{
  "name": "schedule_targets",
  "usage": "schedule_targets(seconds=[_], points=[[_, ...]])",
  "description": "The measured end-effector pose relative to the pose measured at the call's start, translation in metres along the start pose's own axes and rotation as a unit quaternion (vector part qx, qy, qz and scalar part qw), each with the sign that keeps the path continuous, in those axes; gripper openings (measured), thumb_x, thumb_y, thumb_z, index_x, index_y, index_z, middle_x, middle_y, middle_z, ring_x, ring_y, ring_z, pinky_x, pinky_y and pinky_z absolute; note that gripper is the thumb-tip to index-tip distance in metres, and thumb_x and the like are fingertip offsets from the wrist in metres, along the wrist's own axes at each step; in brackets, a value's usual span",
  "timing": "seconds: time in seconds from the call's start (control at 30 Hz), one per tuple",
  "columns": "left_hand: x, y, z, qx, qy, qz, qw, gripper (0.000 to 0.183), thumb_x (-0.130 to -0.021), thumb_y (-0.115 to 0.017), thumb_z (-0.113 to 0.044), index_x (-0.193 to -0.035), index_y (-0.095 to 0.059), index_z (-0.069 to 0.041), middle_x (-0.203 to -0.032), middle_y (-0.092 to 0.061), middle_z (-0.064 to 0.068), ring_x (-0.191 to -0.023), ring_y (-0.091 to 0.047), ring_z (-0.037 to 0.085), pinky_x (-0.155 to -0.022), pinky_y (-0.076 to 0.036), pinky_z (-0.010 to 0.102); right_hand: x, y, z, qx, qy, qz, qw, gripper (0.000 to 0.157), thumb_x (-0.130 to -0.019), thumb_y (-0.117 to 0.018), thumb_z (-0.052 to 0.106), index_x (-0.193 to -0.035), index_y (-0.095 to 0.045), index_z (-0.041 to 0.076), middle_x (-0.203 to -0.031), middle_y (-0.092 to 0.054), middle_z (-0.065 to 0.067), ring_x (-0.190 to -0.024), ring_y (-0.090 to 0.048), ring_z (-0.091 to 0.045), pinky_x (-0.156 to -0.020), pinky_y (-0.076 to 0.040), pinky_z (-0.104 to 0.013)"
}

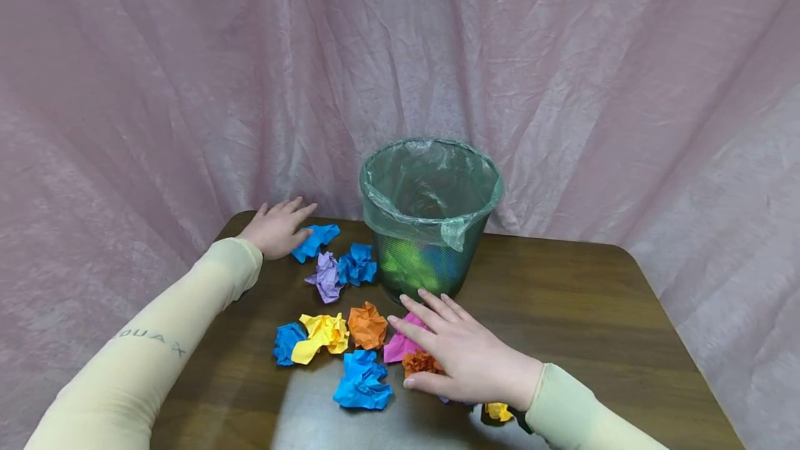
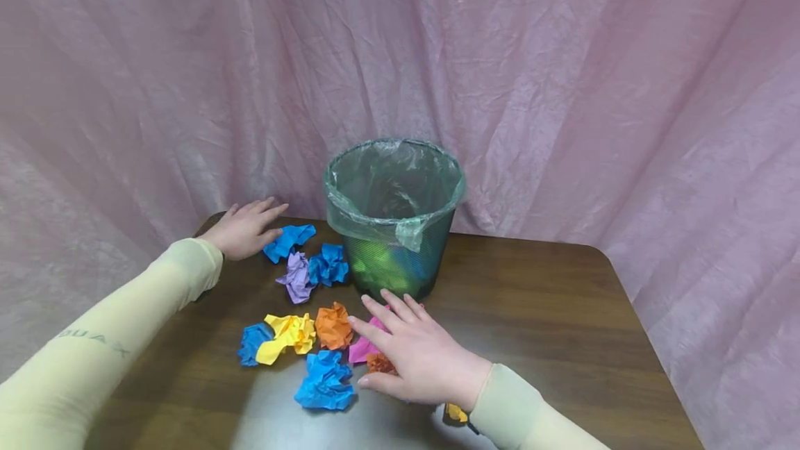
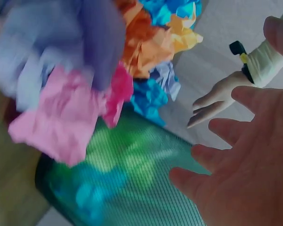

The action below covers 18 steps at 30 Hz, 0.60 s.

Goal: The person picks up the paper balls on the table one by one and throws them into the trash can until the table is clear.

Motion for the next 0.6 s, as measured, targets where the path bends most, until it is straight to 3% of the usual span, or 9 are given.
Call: schedule_targets(seconds=[0.2, 0.6], points=[[-0.008, -0.030, 0.010, 0.016, 0.014, 0.013, 0.9997, 0.066, -0.107, -0.052, -0.035, -0.163, -0.027, -0.010, -0.166, -0.018, 0.027, -0.149, -0.018, 0.052, -0.114, -0.011, 0.074, -0.020, -0.015, 0.009, -0.008, 0.008, 0.003, 1.000, 0.080, -0.096, -0.046, 0.072, -0.164, -0.022, 0.035, -0.171, -0.009, 0.004, -0.157, -0.007, -0.031, -0.120, -0.016, -0.061], [-0.029, -0.054, 0.014, 0.052, 0.043, 0.034, 0.9971, 0.071, -0.107, -0.051, -0.038, -0.164, -0.021, -0.007, -0.165, -0.010, 0.031, -0.148, -0.012, 0.056, -0.114, -0.018, 0.072, -0.061, -0.027, 0.015, 0.038, 0.007, -0.002, 0.999, 0.081, -0.097, -0.043, 0.073, -0.164, -0.027, 0.030, -0.171, -0.014, 0.000, -0.156, -0.009, -0.033, -0.122, -0.015, -0.056]])
Point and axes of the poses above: each hand's wrist, its own x-axis away from the middle knuckle, its own y-axis out of the back of the hand, z = x × y, the point moved 2 cm from there along -x, towards the middle knuckle
